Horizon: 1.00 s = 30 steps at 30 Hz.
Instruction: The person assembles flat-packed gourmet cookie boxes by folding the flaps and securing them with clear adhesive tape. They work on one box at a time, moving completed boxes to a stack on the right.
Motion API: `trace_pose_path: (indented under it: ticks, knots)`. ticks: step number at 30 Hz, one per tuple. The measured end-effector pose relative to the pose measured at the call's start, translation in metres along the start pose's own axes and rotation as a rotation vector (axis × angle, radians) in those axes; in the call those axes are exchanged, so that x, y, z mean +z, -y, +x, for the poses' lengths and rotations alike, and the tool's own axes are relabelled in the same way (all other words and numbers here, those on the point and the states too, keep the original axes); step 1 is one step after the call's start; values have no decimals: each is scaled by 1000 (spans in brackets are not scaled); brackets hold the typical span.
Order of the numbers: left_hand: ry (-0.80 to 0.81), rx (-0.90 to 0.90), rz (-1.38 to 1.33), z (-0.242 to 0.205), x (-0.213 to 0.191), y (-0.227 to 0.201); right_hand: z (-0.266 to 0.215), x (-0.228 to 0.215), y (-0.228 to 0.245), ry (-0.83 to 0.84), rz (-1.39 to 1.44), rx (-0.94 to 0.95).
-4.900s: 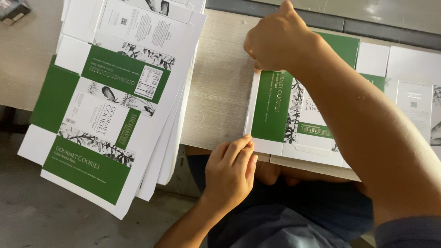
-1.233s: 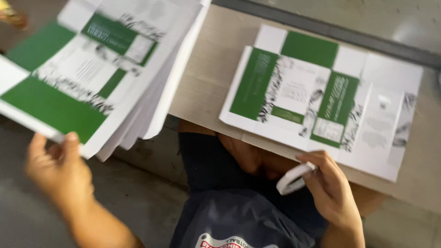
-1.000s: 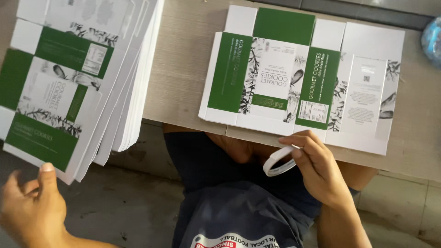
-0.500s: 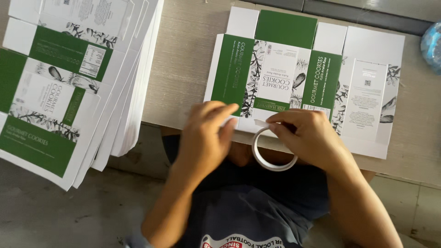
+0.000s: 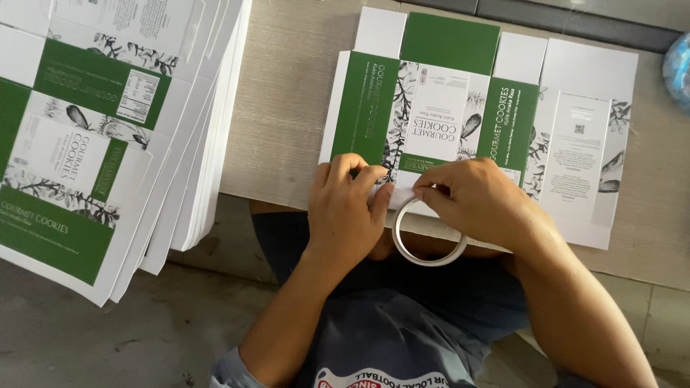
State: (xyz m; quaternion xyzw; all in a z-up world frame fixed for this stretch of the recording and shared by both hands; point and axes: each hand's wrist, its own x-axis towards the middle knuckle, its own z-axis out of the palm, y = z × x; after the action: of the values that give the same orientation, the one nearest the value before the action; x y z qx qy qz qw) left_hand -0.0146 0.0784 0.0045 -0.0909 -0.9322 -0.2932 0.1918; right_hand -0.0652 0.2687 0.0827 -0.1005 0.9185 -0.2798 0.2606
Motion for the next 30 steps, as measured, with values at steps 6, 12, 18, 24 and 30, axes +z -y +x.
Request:
trace_pose_path:
  ticks: [6,12,18,24,30]
  knots:
    - [-35,-35,31,-4,11,1,5,0,-1,11,-23,1]
    - [-33,-58,48,-3,12,-2,-12,-14,-7,68,-27,-161]
    - [14,-93,-12,2,-3,-13,-20,-18,-58,170,-77,-334]
    - [11,-98,-13,3,-5,-14,-20,-13,-74,174,-175,-318]
    - [6,-94,-7,3,-4,-14,-21,-13,-70,192,-237,-270]
